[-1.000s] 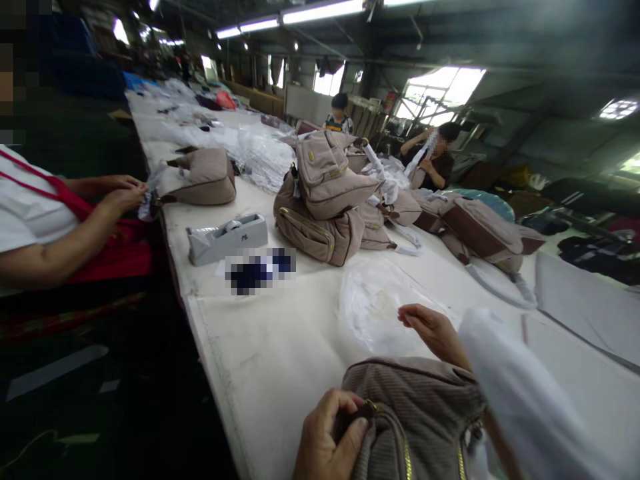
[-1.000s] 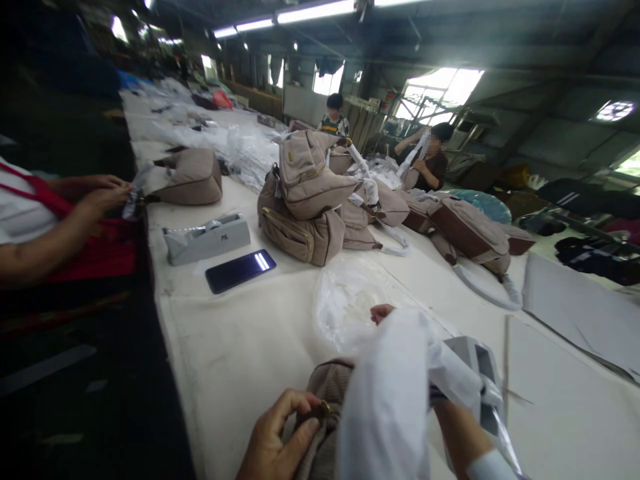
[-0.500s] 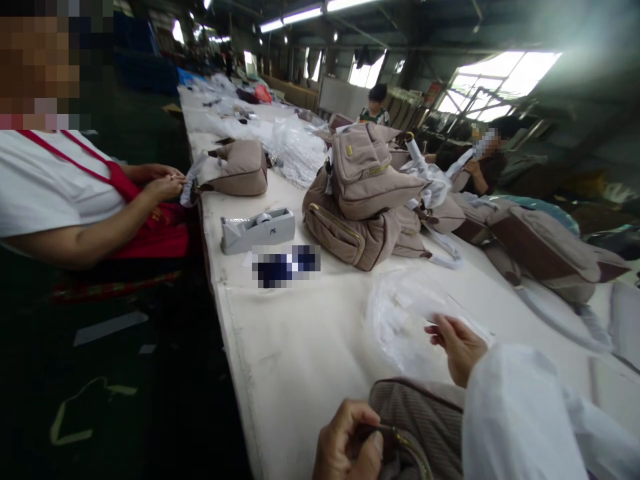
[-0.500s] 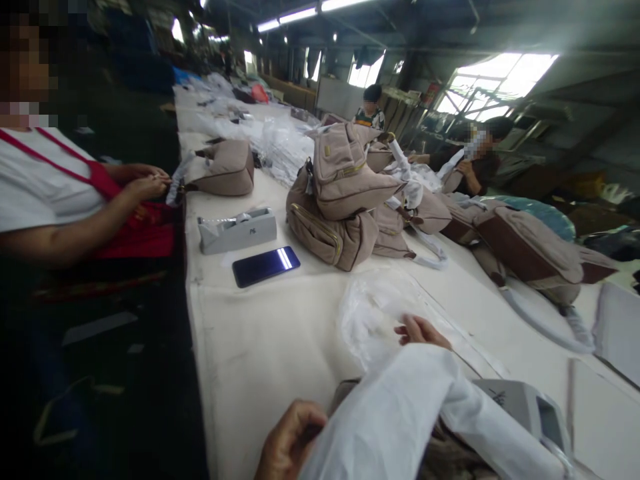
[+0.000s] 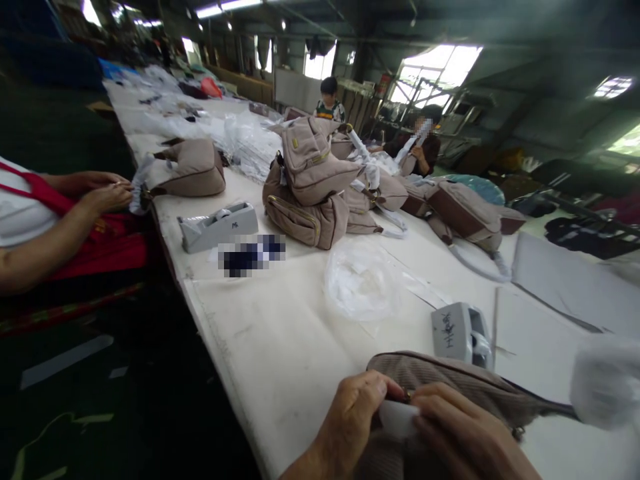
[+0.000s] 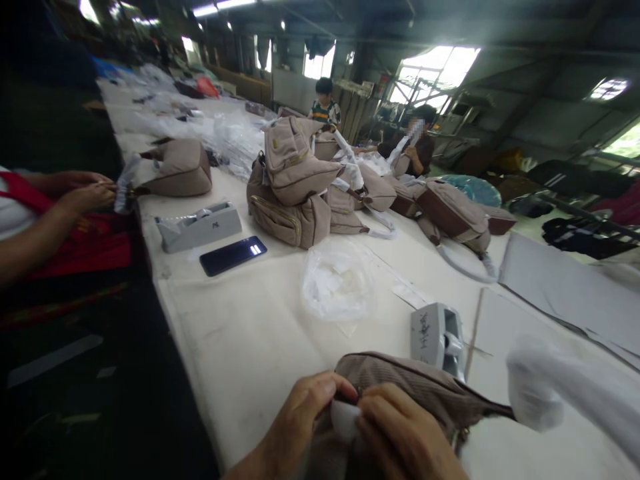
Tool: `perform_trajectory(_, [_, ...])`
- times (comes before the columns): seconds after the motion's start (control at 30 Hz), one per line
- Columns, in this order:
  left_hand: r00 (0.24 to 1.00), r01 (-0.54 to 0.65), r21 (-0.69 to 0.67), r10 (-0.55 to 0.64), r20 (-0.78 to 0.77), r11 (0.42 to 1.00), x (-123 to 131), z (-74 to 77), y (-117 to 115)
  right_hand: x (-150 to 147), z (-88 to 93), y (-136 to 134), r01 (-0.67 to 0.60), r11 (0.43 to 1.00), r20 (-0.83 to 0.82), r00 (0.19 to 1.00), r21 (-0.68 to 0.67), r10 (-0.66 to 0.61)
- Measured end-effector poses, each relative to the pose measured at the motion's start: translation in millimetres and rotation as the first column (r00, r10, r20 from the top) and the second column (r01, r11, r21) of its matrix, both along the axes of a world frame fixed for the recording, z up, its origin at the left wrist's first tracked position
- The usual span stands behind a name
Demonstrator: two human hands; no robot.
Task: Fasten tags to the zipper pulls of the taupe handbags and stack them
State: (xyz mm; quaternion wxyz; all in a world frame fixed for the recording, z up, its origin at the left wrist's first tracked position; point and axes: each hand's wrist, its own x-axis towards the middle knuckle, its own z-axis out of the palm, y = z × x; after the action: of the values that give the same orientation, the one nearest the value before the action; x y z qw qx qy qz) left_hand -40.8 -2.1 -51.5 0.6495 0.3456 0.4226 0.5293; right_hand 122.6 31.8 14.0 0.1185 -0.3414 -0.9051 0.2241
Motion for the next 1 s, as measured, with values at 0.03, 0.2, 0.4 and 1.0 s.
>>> perform_trajectory(0.03, [1.000, 0.007, 0.033, -0.006, -0.023, 0.999, 1.8, -1.6, -1.2, -1.7, -3.8, 2.5, -0.023, 0.999, 0.033, 0.999, -0.035, 0.024])
perform_trajectory(0.2, [0.981, -0.065, 0.056, 0.074, -0.180, 0.996, 2.8, -16.7, -1.6, -1.8, -25.2, 7.3, 0.032, 0.994, 0.032, 0.999, 0.102, -0.035])
perform_trajectory(0.4, [0.998, -0.050, 0.037, 0.052, -0.045, 0.998, -0.6, -24.7, 1.6, -5.9, -26.5, 15.2, 0.110, 0.994, 0.208, 0.972, -0.007, -0.106])
perform_trajectory(1.0, [0.986, -0.143, -0.083, 0.136, -0.093, 0.986, -37.1, -54.5, 4.1, -16.1, -30.2, 11.7, 0.182, 0.983, 0.141, 0.974, -0.009, -0.179])
